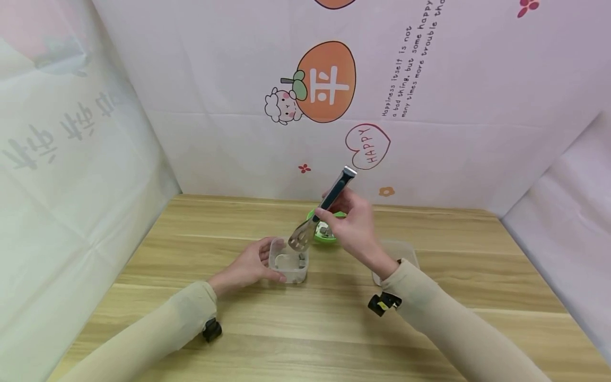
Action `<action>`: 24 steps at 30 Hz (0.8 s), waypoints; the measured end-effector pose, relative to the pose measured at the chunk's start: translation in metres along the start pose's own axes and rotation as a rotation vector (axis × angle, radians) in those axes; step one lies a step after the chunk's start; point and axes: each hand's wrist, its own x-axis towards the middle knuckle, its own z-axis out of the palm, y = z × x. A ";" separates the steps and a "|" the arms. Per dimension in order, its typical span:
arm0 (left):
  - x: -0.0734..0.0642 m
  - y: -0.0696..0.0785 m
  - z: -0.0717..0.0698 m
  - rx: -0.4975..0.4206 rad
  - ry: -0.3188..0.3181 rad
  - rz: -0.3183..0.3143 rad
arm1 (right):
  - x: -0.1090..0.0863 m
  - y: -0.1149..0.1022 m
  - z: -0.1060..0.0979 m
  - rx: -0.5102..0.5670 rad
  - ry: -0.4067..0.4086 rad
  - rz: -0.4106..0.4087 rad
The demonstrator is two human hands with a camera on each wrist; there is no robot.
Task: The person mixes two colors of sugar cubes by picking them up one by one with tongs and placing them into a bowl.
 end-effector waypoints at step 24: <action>0.001 0.000 0.001 0.028 0.010 0.003 | -0.011 0.009 0.038 -0.126 -0.260 -0.090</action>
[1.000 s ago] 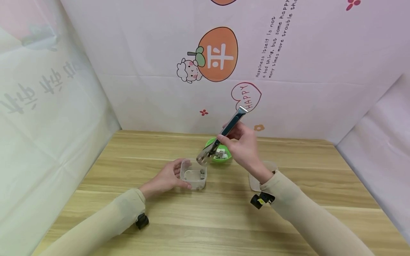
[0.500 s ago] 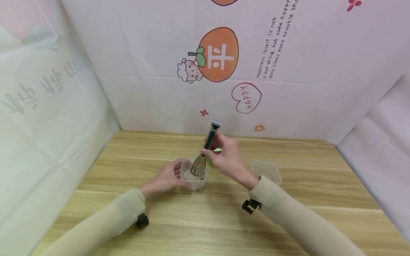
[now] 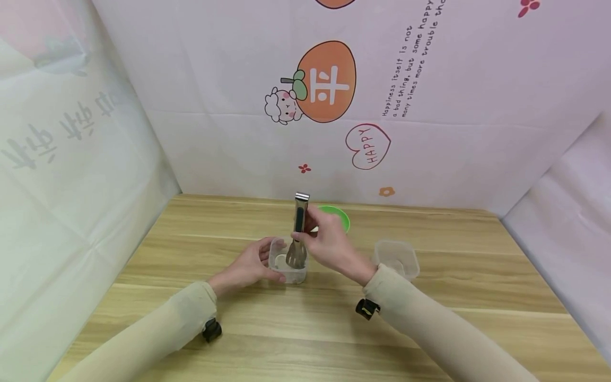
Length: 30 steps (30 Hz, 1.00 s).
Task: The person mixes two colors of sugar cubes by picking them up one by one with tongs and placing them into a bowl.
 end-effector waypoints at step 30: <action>-0.002 0.001 0.001 0.005 0.001 -0.007 | -0.003 0.024 0.009 0.057 0.223 0.196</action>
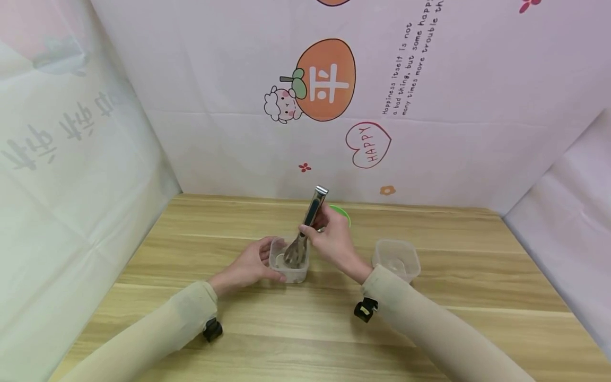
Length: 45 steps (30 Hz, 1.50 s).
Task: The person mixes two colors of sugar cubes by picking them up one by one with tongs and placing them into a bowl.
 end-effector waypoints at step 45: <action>-0.001 0.001 0.001 -0.020 0.010 -0.013 | 0.020 -0.015 -0.048 0.276 0.136 0.082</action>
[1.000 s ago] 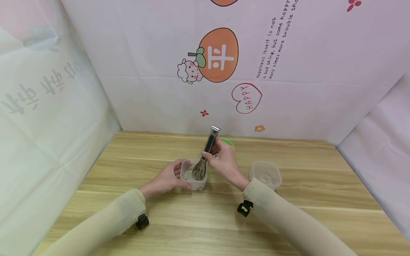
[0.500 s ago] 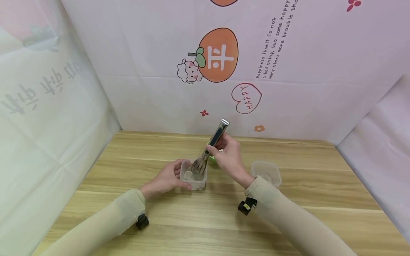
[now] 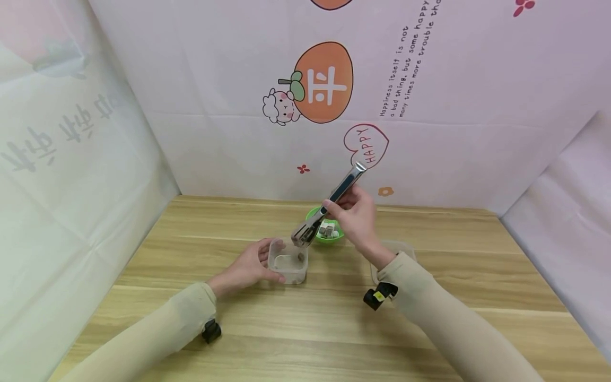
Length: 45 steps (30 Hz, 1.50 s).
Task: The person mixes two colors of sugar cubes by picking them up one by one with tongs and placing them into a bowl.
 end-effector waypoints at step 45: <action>-0.001 0.000 0.002 0.019 0.015 0.018 | 0.035 0.024 -0.054 -0.273 0.194 0.085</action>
